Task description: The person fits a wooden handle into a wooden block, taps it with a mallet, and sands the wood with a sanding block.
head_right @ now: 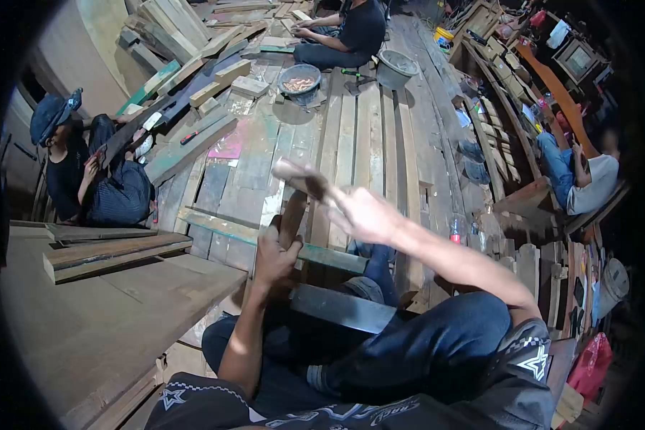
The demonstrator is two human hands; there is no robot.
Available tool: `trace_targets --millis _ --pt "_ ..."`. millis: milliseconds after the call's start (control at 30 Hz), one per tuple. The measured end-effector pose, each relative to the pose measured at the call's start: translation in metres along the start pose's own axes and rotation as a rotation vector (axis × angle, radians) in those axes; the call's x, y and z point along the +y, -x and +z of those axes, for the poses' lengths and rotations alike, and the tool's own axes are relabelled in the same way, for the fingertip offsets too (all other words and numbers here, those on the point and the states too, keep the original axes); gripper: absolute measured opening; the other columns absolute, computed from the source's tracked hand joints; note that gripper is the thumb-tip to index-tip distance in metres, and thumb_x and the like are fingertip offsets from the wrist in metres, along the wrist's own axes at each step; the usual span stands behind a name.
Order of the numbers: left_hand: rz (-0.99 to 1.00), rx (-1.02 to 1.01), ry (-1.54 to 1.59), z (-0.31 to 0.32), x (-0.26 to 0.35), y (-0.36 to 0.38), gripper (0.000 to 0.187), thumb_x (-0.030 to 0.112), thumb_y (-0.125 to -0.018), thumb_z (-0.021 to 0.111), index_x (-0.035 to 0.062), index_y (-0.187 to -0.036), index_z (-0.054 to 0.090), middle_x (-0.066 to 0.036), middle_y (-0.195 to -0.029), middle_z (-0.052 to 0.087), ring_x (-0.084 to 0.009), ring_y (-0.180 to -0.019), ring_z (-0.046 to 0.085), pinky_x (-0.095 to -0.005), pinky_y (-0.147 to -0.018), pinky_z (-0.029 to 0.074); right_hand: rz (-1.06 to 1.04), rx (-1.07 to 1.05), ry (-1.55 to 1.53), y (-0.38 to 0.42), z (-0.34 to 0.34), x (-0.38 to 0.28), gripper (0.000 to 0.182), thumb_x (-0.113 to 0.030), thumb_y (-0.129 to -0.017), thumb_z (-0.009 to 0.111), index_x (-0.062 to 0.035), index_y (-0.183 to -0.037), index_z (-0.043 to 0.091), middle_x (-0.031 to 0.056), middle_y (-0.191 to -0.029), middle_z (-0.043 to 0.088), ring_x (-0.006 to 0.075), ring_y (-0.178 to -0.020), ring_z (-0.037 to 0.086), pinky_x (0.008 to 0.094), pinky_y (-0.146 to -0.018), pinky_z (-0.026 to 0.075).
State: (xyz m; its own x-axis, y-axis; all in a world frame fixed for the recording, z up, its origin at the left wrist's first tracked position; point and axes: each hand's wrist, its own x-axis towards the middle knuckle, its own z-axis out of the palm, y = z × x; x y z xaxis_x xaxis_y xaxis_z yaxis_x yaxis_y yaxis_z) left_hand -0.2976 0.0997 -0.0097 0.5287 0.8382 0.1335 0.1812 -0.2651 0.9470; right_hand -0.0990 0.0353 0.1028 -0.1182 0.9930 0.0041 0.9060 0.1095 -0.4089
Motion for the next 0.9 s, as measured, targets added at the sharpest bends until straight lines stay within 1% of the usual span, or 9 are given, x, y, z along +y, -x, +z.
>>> trace_targets --millis 100,133,167,233,267,367,433,533,900 --pt "-0.088 -0.098 -0.136 -0.002 0.004 0.003 0.028 0.011 -0.071 0.066 -0.0055 -0.092 0.058 -0.026 -0.080 0.063 -0.0400 -0.074 0.062 -0.0436 -0.068 0.050 -0.157 0.040 -0.012 0.010 0.016 -0.003 0.059 -0.020 -0.089 0.056 -0.0119 -0.142 0.030 0.0252 -0.082 0.061 0.0431 -0.069 0.062 0.0485 -0.060 0.051" --pt "-0.043 -0.112 -0.121 0.002 -0.015 0.006 0.031 0.011 -0.072 0.066 -0.0056 -0.097 0.057 -0.026 -0.086 0.064 -0.0367 -0.079 0.064 -0.0419 -0.071 0.050 0.050 -0.173 -0.032 0.018 0.016 -0.012 0.056 -0.018 -0.089 0.055 -0.0145 -0.141 0.035 0.0265 -0.086 0.061 0.0432 -0.070 0.062 0.0487 -0.061 0.051" --pt "0.001 -0.124 -0.103 0.001 -0.011 0.003 0.035 0.011 -0.073 0.067 -0.0056 -0.102 0.057 -0.025 -0.092 0.065 -0.0334 -0.083 0.066 -0.0402 -0.074 0.050 0.029 -0.239 0.060 0.019 0.018 -0.012 0.061 -0.015 -0.088 0.056 -0.0188 -0.144 0.032 0.0256 -0.088 0.063 0.0432 -0.071 0.063 0.0494 -0.063 0.052" --pt "0.013 -0.123 -0.007 -0.002 -0.006 0.001 0.041 0.015 -0.074 0.069 -0.0054 -0.107 0.056 -0.026 -0.090 0.064 -0.0390 -0.086 0.064 -0.0420 -0.077 0.050 -0.046 -0.076 0.019 0.016 0.010 -0.001 0.069 -0.016 -0.089 0.056 -0.0201 -0.149 0.023 0.0243 -0.083 0.064 0.0431 -0.068 0.063 0.0492 -0.064 0.053" --pt "-0.021 -0.130 -0.038 -0.005 0.006 0.001 0.042 0.015 -0.074 0.069 -0.0056 -0.107 0.056 -0.028 -0.087 0.064 -0.0420 -0.085 0.064 -0.0436 -0.076 0.051 0.025 0.038 -0.066 0.013 0.011 0.009 0.052 -0.016 -0.089 0.055 -0.0093 -0.139 0.040 0.0249 -0.089 0.065 0.0431 -0.079 0.064 0.0492 -0.068 0.053" --pt "0.022 -0.120 -0.085 -0.004 0.008 0.002 0.043 0.015 -0.074 0.069 -0.0062 -0.108 0.055 -0.030 -0.087 0.064 -0.0445 -0.086 0.064 -0.0457 -0.075 0.051 0.183 0.167 -0.216 0.005 -0.006 0.011 0.077 -0.016 -0.090 0.054 -0.0154 -0.152 0.008 0.0241 -0.103 0.066 0.0398 -0.081 0.067 0.0433 -0.070 0.055" --pt "0.118 -0.100 -0.140 -0.002 0.002 0.005 0.043 0.014 -0.074 0.069 -0.0056 -0.110 0.054 -0.029 -0.087 0.064 -0.0442 -0.087 0.064 -0.0459 -0.075 0.051 0.110 0.416 -0.222 0.004 0.017 0.022 0.081 -0.022 -0.089 0.060 -0.0149 -0.152 0.010 0.0246 -0.110 0.064 0.0312 -0.069 0.068 0.0375 -0.067 0.055" --pt "0.061 -0.262 -0.012 -0.004 0.004 0.001 0.045 0.012 -0.071 0.071 0.0015 -0.112 0.055 -0.025 -0.087 0.066 -0.0420 -0.087 0.065 -0.0434 -0.074 0.052 0.397 0.203 -0.412 0.007 0.012 -0.006 0.096 -0.040 -0.080 0.071 0.0019 -0.148 0.017 0.0312 -0.133 0.047 0.0398 -0.126 0.047 0.0417 -0.106 0.037" --pt "0.002 -0.286 0.143 0.007 0.003 0.001 0.042 0.015 -0.074 0.074 0.0030 -0.110 0.058 -0.018 -0.089 0.067 -0.0274 -0.085 0.067 -0.0369 -0.076 0.050 0.484 0.335 -1.101 0.008 0.027 -0.008 0.091 -0.015 -0.074 0.079 0.0043 -0.144 0.025 0.0203 -0.131 0.050 0.0258 -0.123 0.047 0.0338 -0.105 0.036"
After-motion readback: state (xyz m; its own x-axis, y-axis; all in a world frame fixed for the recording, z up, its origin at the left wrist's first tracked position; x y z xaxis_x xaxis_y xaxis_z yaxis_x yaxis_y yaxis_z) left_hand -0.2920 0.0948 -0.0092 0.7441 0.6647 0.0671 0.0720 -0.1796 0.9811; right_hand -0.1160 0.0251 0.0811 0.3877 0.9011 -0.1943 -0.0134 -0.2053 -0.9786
